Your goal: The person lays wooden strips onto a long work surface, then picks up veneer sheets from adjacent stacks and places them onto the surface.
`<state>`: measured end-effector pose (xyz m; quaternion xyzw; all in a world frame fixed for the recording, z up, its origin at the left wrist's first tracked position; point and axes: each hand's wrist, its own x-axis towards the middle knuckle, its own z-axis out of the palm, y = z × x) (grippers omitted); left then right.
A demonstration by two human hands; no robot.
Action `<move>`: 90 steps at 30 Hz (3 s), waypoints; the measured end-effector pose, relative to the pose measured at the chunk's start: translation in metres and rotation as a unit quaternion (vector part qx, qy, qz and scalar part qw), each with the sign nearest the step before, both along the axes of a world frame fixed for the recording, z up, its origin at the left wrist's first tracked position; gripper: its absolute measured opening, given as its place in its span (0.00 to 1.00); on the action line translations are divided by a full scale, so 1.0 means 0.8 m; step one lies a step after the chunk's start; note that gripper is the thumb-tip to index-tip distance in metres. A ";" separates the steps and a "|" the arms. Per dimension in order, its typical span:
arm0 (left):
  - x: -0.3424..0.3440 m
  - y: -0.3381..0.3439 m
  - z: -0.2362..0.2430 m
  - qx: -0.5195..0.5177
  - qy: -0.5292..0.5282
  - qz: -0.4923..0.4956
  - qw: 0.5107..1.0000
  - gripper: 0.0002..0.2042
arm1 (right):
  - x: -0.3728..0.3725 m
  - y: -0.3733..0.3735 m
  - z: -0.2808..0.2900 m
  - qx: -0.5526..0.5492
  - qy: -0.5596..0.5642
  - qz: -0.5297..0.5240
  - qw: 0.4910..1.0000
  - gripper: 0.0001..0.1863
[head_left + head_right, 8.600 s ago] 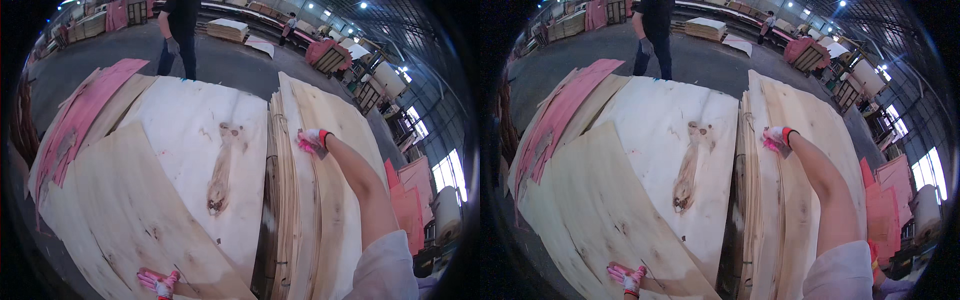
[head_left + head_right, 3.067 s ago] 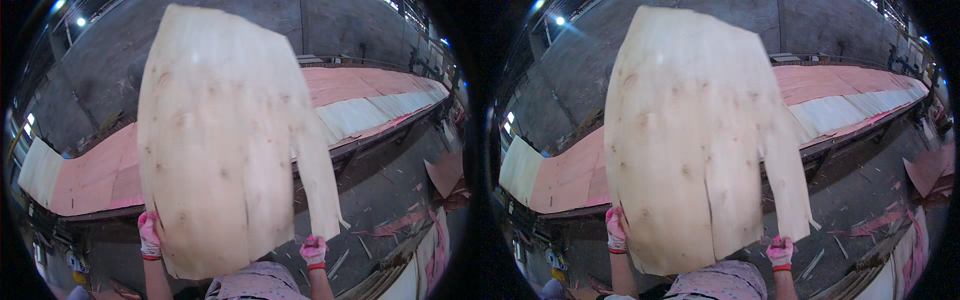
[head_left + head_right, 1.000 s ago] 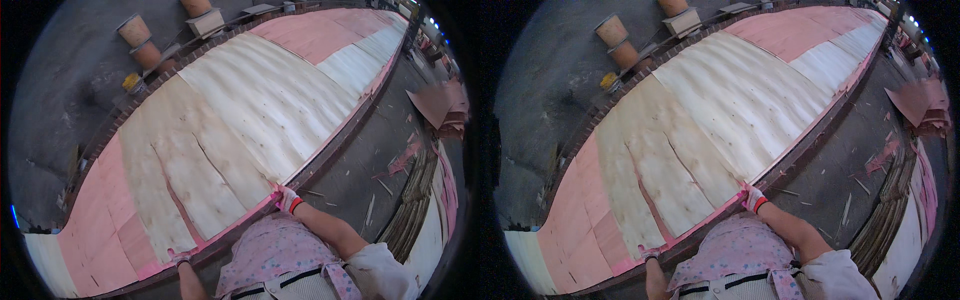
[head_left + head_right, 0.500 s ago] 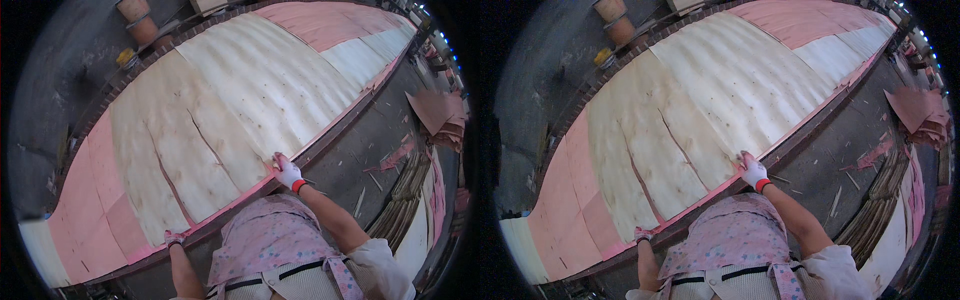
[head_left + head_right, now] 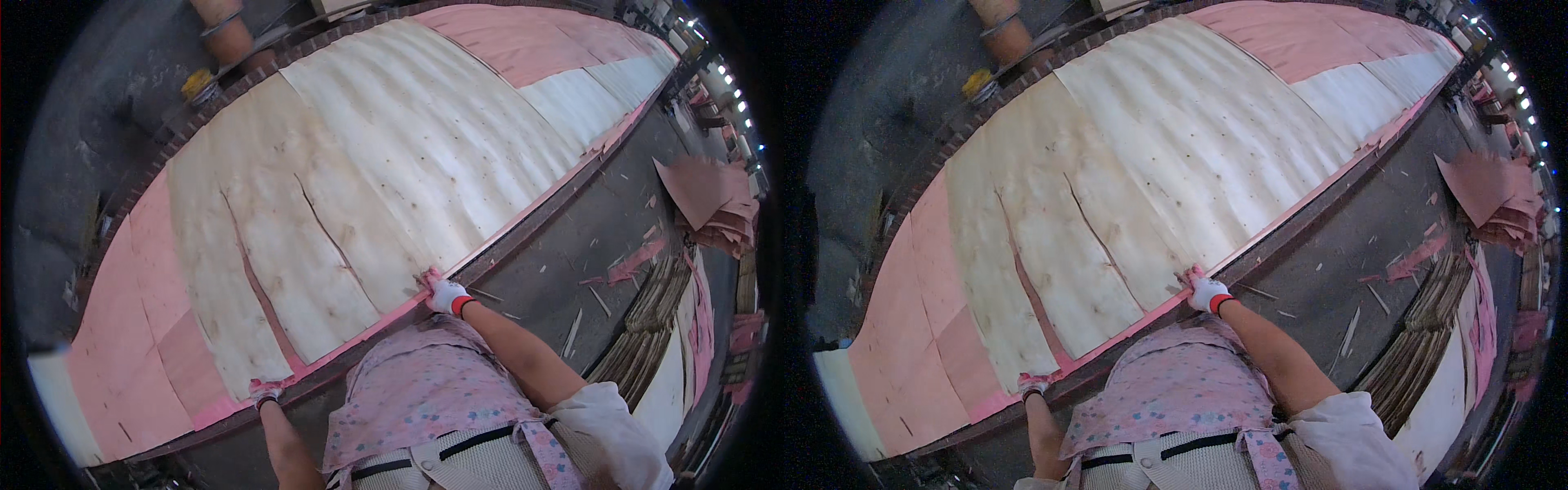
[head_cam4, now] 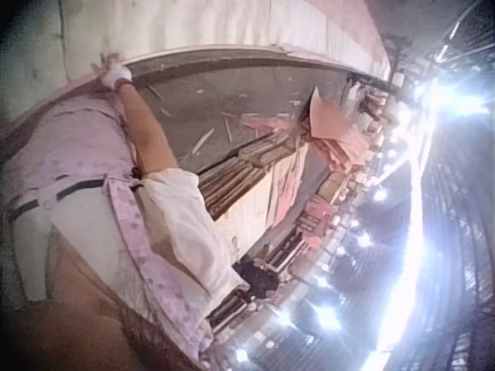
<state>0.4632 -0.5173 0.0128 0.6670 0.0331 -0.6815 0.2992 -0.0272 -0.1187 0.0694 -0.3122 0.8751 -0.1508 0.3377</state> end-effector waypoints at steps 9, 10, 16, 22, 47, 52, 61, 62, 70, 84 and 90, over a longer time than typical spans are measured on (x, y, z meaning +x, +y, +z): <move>-0.028 0.031 0.044 -0.034 0.133 -0.039 0.990 0.38 | -0.004 -0.011 0.026 0.123 0.012 0.088 0.988 0.31; -0.036 0.038 0.048 -0.083 0.086 -0.080 0.990 0.36 | -0.005 -0.012 0.026 0.110 0.018 0.084 0.990 0.30; -0.092 0.092 0.039 -0.207 -0.693 -0.492 0.485 0.30 | -0.001 -0.012 0.033 0.082 0.006 0.085 0.993 0.35; -0.157 0.171 0.043 -0.373 -0.500 -0.612 0.486 0.43 | -0.001 -0.006 0.022 0.075 0.036 0.090 0.992 0.34; -0.192 0.144 0.084 -0.259 -0.576 -0.556 0.540 0.52 | -0.016 -0.021 0.037 0.158 -0.095 0.093 0.978 0.40; -0.196 0.143 0.086 -0.242 -0.551 -0.550 0.579 0.52 | -0.010 -0.014 0.029 0.075 -0.009 0.092 0.993 0.39; -0.168 0.125 0.034 -0.243 -0.548 -0.557 0.574 0.52 | -0.046 -0.027 0.012 0.069 -0.150 -0.009 0.986 0.31; -0.158 0.119 0.024 -0.315 -0.476 -0.528 0.629 0.44 | -0.048 -0.019 0.010 -0.069 -0.295 -0.205 0.931 0.27; -0.203 0.072 0.029 -0.213 -0.042 -0.416 0.883 0.20 | -0.004 0.109 0.021 -0.328 -0.302 -0.521 0.728 0.20; -0.458 0.178 0.066 -0.471 0.060 -0.639 0.606 0.13 | 0.192 0.238 0.073 -0.322 -0.189 -0.676 0.636 0.19; -0.510 0.264 0.014 -0.336 0.122 -0.798 0.486 0.13 | 0.215 0.291 0.071 -0.281 -0.138 -0.693 0.649 0.23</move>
